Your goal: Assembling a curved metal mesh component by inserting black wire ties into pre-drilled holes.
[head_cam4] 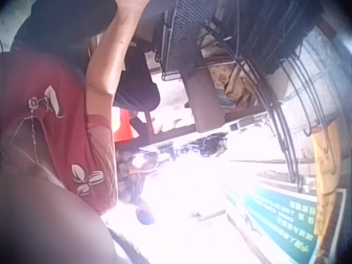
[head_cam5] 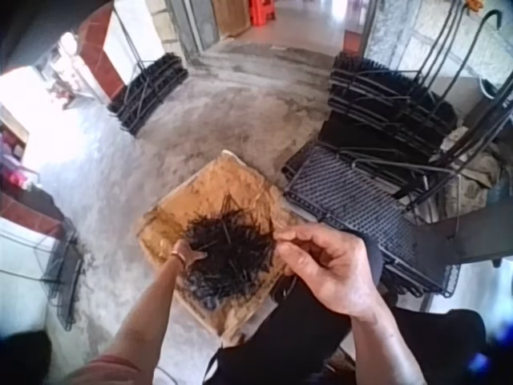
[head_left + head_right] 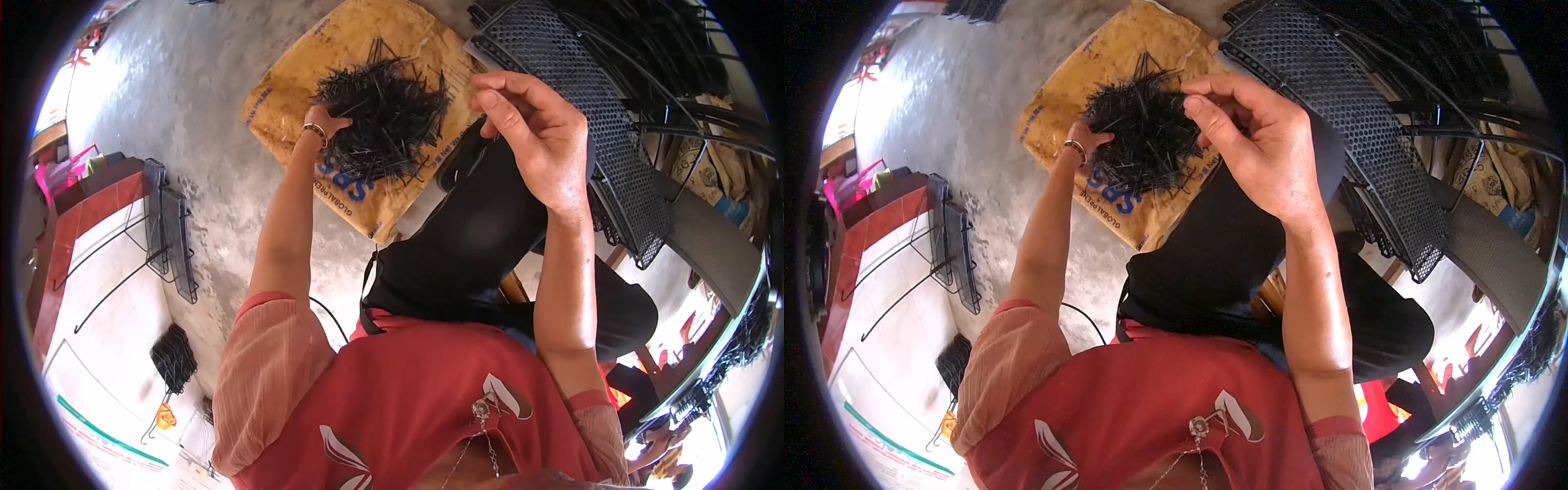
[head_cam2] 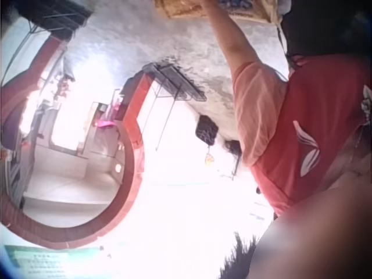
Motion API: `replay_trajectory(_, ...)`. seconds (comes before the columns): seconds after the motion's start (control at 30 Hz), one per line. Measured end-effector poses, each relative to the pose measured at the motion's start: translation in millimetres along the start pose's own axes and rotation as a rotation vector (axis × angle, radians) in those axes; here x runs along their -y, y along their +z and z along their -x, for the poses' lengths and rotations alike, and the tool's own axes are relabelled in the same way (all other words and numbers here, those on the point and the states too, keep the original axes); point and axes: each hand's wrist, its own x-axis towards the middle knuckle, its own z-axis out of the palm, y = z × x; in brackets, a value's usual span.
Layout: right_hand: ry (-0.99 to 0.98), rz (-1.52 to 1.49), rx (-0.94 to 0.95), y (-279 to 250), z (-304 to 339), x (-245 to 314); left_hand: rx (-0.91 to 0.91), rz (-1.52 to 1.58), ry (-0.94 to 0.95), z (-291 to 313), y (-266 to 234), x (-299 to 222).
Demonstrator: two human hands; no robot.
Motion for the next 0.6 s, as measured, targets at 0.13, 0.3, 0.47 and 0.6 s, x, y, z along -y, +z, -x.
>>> replay_trajectory(0.13, 0.028, 0.014, -0.066, -10, 4, -12, 0.050, -0.052, 0.020, 10, 11, -63)
replay_trajectory(0.3, 0.048, 0.035, -0.048, -3, 2, -7, -0.195, -0.041, -0.112, 15, 47, -44)
replay_trajectory(0.47, 0.021, 0.013, -0.064, -7, 1, -10, -0.397, 0.229, -0.185, 40, 62, -40)
replay_trajectory(0.6, 0.020, 0.020, -0.047, -5, 1, -8, -0.167, -0.043, -0.359, 49, 61, -35)
